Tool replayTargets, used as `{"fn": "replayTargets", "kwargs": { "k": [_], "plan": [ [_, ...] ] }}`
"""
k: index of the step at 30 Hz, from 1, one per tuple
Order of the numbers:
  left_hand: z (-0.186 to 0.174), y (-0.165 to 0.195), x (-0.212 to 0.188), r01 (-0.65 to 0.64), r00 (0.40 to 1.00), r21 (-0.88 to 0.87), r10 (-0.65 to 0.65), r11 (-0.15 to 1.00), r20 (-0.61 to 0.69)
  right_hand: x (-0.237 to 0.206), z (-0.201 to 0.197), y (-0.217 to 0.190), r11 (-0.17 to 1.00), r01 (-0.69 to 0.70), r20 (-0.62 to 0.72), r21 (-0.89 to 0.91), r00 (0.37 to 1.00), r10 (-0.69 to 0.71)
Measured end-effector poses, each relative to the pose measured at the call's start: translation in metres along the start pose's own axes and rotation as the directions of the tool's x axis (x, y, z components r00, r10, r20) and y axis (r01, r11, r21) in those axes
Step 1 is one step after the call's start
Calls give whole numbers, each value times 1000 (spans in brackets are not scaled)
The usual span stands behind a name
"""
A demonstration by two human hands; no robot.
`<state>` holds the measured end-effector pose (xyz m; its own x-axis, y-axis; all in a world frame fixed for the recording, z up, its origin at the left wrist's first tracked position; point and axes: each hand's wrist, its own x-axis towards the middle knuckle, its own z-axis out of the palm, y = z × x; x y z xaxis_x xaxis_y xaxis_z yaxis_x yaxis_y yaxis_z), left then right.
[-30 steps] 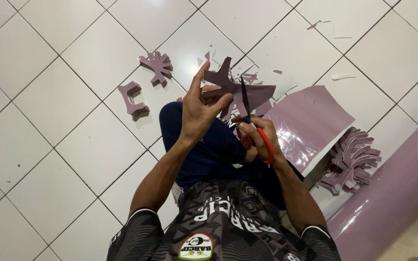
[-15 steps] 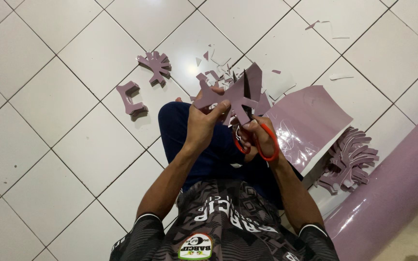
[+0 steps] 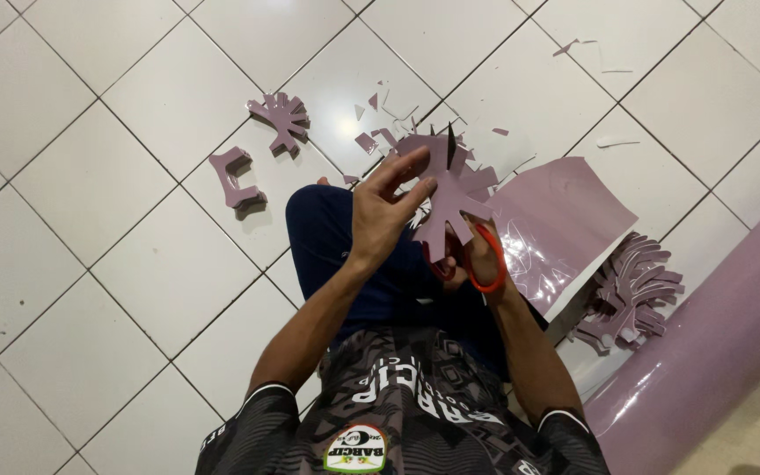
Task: The person sits on the floor and cuts pink foam sheets with scissors, trimming them into letter and tree shapes. They hold each sheet on their lap, cut along contours, set finished cutouts aside with the other completed shapes, and gather scraps.
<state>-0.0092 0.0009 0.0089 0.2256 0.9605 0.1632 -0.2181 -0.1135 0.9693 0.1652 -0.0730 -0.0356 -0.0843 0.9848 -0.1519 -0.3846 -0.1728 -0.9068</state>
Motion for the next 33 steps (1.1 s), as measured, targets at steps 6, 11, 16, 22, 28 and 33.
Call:
{"fn": "replayTargets", "kwargs": {
  "k": [6,11,16,22,28,33],
  "plan": [
    [13,7,-5,27,997,-29,-29,999,-77,6,1,1,974,157,37,-166,988,-153],
    [12,6,-2,-7,999,-28,6,1000,-45,1,5,21,950,195,-81,-242,972,-220],
    [-11,20,8,175,968,94,-188,980,166,13,-14,18,995,91,-321,-52,941,-103],
    [-20,18,19,-257,899,596,-38,761,436,19,-13,-22,964,145,-152,-223,972,-181],
    [3,-10,-8,-141,959,311,208,940,-192,31,23,-24,945,318,-338,-80,883,-326],
    [20,-32,-15,53,990,-90,-64,995,-128,37,30,-3,944,238,-408,-227,857,-315]
  ]
}}
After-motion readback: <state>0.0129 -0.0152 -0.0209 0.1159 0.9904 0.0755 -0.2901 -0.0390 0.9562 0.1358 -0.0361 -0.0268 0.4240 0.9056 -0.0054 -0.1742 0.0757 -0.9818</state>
